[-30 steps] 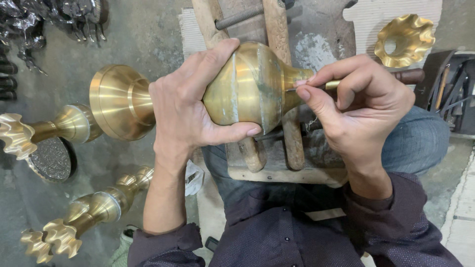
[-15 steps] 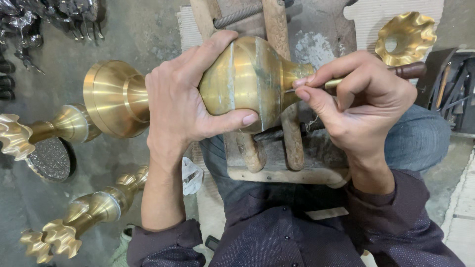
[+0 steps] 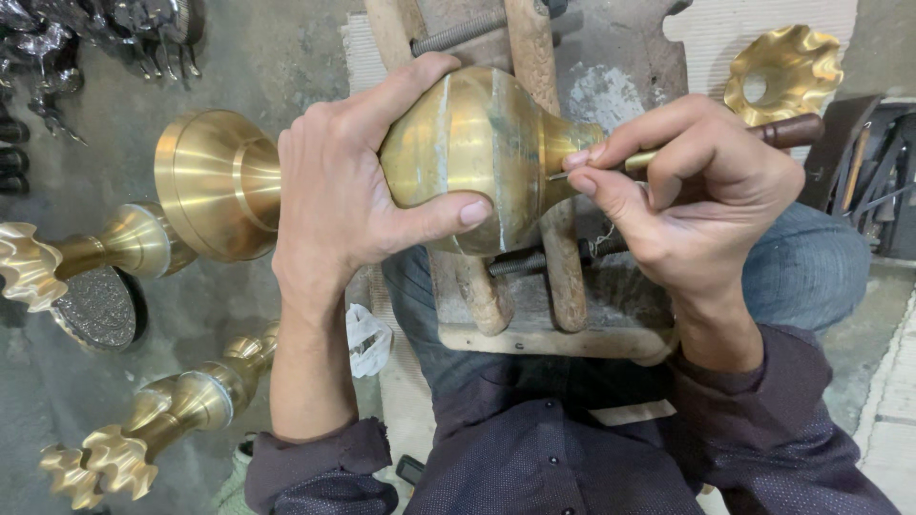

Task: The person sits on the floor holding a brass vase-like vessel against a wooden board and uses a small hand scraper to remove material along the seam where the vessel's neck meets its body. They rotate the vessel repeatedly to work around the joint, briefly lift and reposition it, and continue scraping the seam.

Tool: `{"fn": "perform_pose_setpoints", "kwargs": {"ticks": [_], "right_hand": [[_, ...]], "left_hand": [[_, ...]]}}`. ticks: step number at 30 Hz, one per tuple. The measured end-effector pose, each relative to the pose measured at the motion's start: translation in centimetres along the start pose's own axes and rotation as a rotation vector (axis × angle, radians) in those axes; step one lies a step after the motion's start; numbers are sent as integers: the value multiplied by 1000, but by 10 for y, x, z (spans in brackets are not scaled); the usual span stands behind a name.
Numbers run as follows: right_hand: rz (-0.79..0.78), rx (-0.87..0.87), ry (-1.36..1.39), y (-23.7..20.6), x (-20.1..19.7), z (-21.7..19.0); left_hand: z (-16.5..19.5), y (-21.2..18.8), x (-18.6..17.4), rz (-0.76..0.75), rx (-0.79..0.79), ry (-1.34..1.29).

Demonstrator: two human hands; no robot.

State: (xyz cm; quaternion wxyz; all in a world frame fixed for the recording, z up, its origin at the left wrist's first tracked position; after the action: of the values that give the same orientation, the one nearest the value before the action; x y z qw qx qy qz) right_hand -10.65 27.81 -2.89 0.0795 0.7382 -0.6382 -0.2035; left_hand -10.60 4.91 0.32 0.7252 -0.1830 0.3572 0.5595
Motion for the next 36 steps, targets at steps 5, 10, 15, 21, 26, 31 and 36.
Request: {"fn": "perform_pose_setpoints", "kwargs": {"ticks": [5,10,15,21,26,31,36], "right_hand": [[47,60,65,0,1,7],[67,84,85,0,0,7],[66,158,168,-1,1,9],[94,244,122,-10,-4,4],[109,243,98,-16,-4,-4],[108,224,86,-14,-1,-5],[112,218,74,-13,-1,-3]], "left_hand": [[7,-10,-3,180,105,154],[25,-33,-1,364,276,454],[19,-36,9,268,319,503],[15,-42,13,207,225,409],[16,-43,13,216,204,407],[14,-42,13,205,200,395],[13,-42,14,227,205,389]]}}
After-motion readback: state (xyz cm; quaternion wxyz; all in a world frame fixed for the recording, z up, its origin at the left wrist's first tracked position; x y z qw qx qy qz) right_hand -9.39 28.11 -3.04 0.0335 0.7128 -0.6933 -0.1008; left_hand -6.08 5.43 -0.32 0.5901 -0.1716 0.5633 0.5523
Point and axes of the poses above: each hand's wrist, its own y-axis towards the middle knuckle, its own x-axis out of the palm, z = x × y, the point moved 8 cm from there along y, towards the middle knuckle, and after that the axes turned 9 degrees about -y, right-handed, at the moved point
